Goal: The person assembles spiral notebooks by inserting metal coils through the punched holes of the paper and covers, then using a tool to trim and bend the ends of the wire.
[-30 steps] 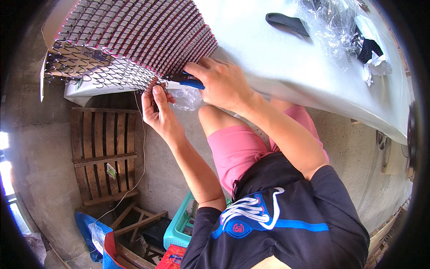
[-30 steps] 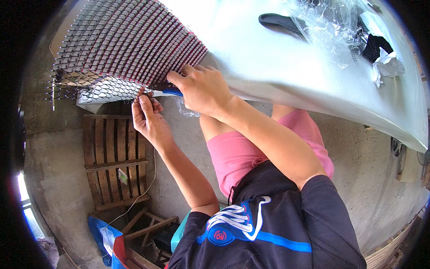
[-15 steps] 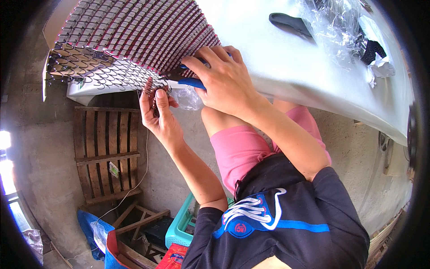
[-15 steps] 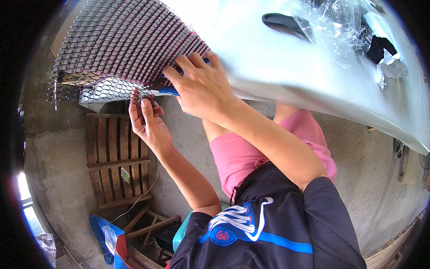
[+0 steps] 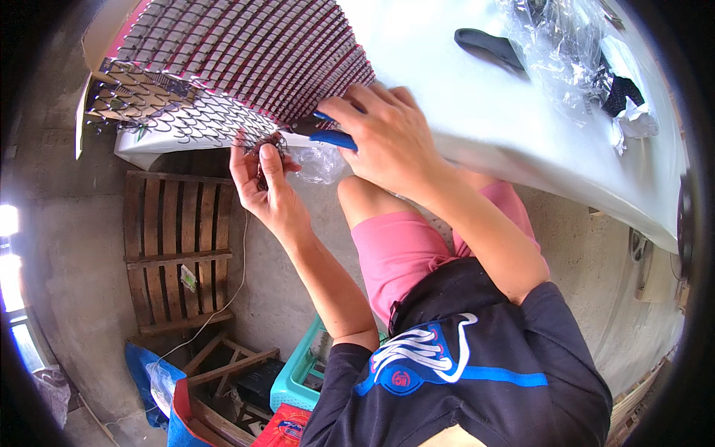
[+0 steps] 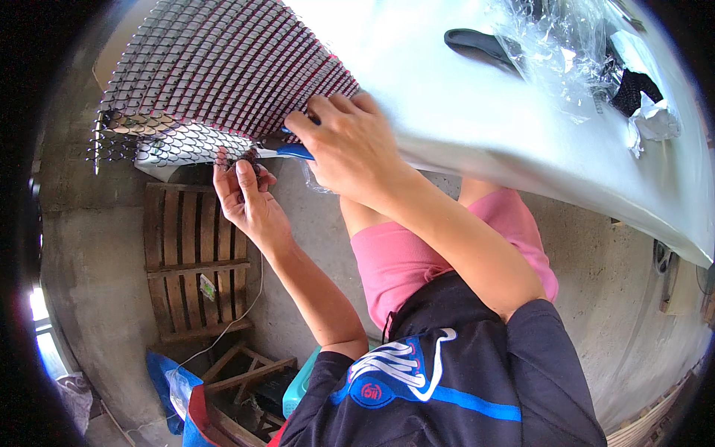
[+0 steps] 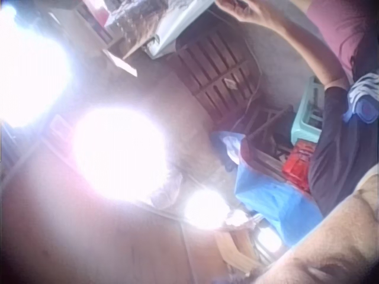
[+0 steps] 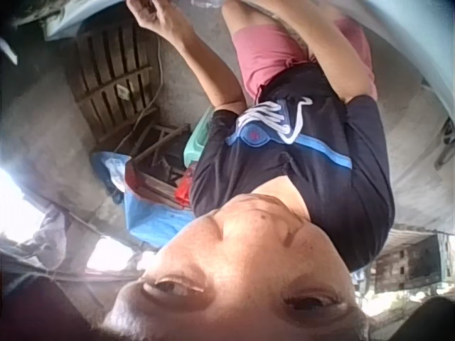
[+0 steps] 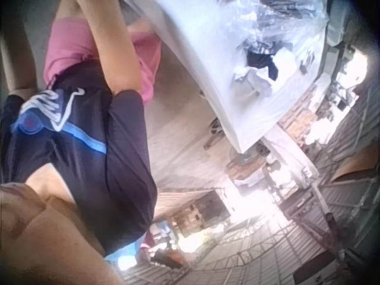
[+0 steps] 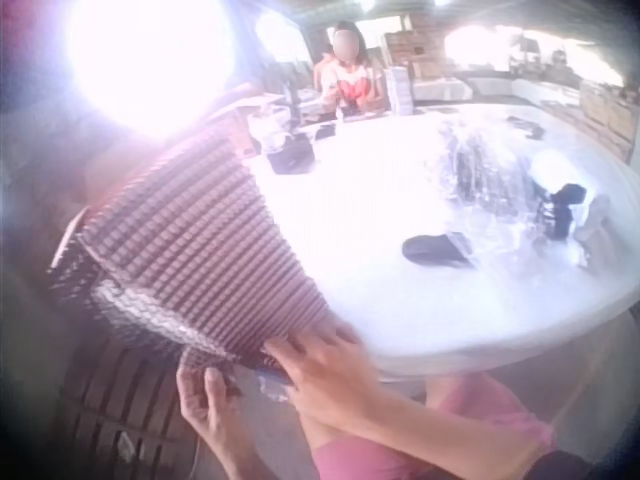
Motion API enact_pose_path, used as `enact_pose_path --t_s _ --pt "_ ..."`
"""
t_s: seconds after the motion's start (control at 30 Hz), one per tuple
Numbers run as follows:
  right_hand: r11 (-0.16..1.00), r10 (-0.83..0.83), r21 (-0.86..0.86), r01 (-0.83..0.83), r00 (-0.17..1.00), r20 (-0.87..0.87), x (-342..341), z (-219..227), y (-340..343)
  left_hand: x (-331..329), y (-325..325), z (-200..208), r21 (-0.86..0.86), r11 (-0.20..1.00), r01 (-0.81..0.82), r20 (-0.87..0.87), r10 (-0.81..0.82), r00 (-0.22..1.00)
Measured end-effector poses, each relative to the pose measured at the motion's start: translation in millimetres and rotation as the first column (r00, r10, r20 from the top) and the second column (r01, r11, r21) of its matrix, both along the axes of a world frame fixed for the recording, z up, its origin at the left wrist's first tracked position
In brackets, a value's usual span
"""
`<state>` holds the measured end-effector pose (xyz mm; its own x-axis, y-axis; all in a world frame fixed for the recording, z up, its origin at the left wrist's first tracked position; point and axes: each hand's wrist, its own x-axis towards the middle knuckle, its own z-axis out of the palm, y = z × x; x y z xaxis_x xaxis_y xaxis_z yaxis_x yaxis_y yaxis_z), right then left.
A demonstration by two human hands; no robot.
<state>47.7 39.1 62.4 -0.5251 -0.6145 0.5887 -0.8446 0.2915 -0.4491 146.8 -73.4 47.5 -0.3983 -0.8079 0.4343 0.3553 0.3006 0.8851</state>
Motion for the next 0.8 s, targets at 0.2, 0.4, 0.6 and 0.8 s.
enact_pose_path --t_s 0.2,0.4,0.6,0.8 --pt "0.997 -0.076 -0.038 0.073 0.992 -0.102 -1 6 -3 5 1 9 -0.031 0.999 0.027 0.059 -0.025 0.998" --pt "0.997 -0.077 -0.024 0.075 0.989 -0.123 -1 8 -2 7 -3 6 0.036 0.996 0.082 -0.019 -0.082 0.996" --pt "0.998 -0.066 -0.011 0.065 0.991 -0.120 -1 5 -2 6 -3 8 0.085 0.989 0.124 -0.035 -0.121 0.992" --pt "1.000 -0.015 -0.007 0.015 0.999 -0.030 0 3 -10 5 -4 7 0.078 0.989 0.124 -0.016 -0.123 0.992"
